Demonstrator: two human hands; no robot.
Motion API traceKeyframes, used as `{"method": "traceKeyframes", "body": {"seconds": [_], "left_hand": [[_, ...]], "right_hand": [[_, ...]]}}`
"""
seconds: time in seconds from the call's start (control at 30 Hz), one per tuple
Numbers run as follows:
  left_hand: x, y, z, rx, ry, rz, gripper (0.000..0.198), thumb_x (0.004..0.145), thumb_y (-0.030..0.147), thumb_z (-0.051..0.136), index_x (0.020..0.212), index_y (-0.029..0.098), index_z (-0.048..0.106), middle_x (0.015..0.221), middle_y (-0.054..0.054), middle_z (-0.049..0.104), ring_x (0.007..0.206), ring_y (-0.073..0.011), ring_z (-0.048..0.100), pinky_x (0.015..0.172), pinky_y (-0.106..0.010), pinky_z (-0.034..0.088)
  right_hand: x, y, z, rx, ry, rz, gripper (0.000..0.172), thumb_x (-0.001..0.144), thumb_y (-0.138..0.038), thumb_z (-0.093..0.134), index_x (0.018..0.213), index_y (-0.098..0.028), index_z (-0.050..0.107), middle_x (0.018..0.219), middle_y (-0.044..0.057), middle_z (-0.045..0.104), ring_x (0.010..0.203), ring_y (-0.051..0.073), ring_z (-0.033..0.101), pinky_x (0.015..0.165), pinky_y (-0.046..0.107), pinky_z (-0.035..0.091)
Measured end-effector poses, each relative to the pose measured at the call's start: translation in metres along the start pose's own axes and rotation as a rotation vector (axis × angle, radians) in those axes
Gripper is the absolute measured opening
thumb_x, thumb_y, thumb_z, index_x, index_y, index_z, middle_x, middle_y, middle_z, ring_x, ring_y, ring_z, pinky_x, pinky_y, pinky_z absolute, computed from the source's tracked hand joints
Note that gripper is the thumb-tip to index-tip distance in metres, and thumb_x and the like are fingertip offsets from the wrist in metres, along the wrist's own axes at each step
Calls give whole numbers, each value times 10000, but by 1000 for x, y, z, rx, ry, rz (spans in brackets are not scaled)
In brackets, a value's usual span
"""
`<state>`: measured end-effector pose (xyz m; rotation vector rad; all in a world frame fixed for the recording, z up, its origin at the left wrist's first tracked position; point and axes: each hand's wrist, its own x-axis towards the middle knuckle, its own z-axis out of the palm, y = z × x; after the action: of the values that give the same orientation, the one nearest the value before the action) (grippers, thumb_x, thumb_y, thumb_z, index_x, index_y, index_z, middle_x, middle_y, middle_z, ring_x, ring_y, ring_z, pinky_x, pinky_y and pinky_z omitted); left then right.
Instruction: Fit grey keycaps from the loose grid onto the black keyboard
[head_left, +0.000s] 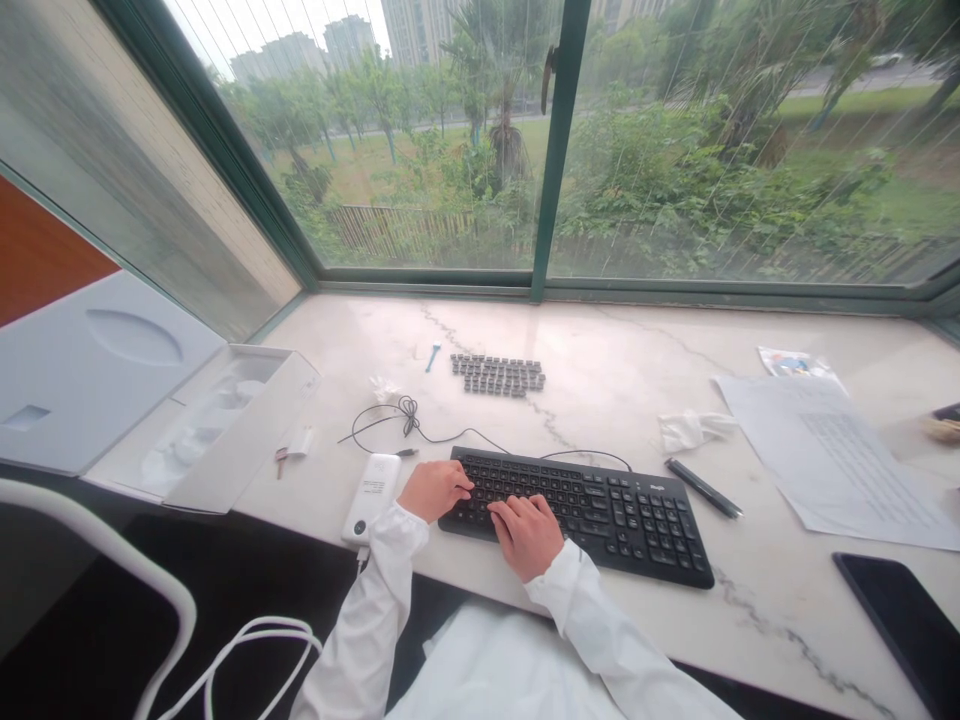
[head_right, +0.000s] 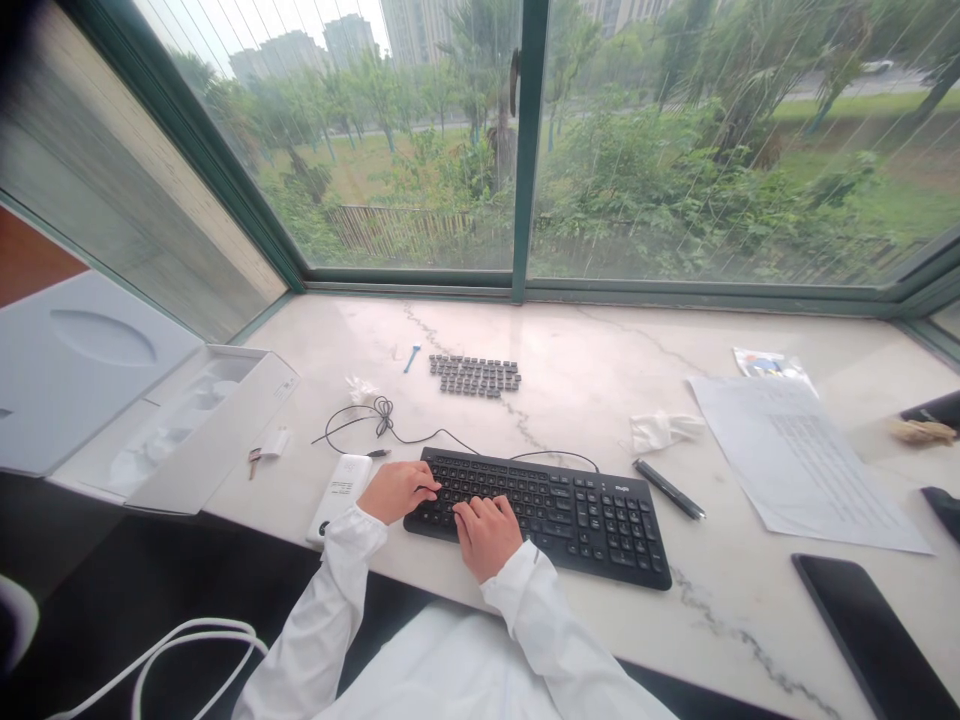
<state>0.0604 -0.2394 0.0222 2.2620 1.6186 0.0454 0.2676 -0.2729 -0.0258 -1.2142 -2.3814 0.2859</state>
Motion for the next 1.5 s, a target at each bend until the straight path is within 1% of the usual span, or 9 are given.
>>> {"method": "traceKeyframes", "body": {"seconds": [0.2,0.4,0.53,0.63,0.77,0.87,1.0,1.17,1.5], "left_hand": [[6,13,-1,65,-35,-110,141,781,264,608,844,291,731,909,-3,675,798,-167,624,690,-271,425],[2,19,8,71,1,-185,168,796,229,579,844,300,724,894,-8,660,783,-174,624,697,-287,421],[-1,11,10,-73,33,-261,121,773,344,635,851,321,724,933,21,668,800,-150,620,676,-254,414],[-1,5,10,-186,40,-312,156,734,429,666,833,328,731,918,44,677,791,-134,620,641,-233,402],[-2,2,13,-227,79,-308,139,726,430,674,802,329,733,872,63,683,752,-117,617,617,-228,385],[-6,1,17,-254,117,-307,158,737,427,664,818,310,733,888,54,687,768,-116,618,617,-222,392],[-11,0,21,-273,153,-285,207,800,424,594,820,273,735,895,31,693,756,-111,613,629,-217,400],[-11,-1,20,-241,136,-213,237,843,416,539,811,282,732,877,40,685,729,-97,601,653,-217,395],[-4,2,16,-146,85,-257,165,786,413,606,782,300,725,873,51,682,718,-116,603,593,-238,360]], "right_hand": [[1,-1,1,-28,9,-21,200,910,-209,432,936,-229,629,738,-3,584,687,107,505,773,292,256],[4,-4,1,-30,-2,-35,238,908,-193,421,1044,-240,610,767,4,592,722,118,519,773,299,260],[7,-10,4,-58,-25,-79,313,899,-194,439,1182,-243,560,761,11,587,708,128,507,756,307,264],[9,-15,7,-95,-31,-74,353,897,-209,451,1240,-241,529,762,20,585,708,140,500,745,320,262],[11,-19,11,-138,-25,-48,342,907,-229,444,1234,-257,543,741,24,578,688,148,492,725,336,257],[13,-19,11,-152,-24,-41,334,903,-230,456,1220,-266,556,726,24,581,683,151,494,723,339,256],[15,-19,11,-136,-36,-37,321,894,-233,476,1199,-269,568,721,21,595,679,147,500,724,336,255],[17,-19,11,-107,-47,1,306,902,-236,467,1185,-277,575,713,17,605,665,141,502,720,335,249],[19,-20,11,-90,-63,29,283,906,-221,459,1148,-274,595,689,11,607,654,137,514,727,338,245]]}}
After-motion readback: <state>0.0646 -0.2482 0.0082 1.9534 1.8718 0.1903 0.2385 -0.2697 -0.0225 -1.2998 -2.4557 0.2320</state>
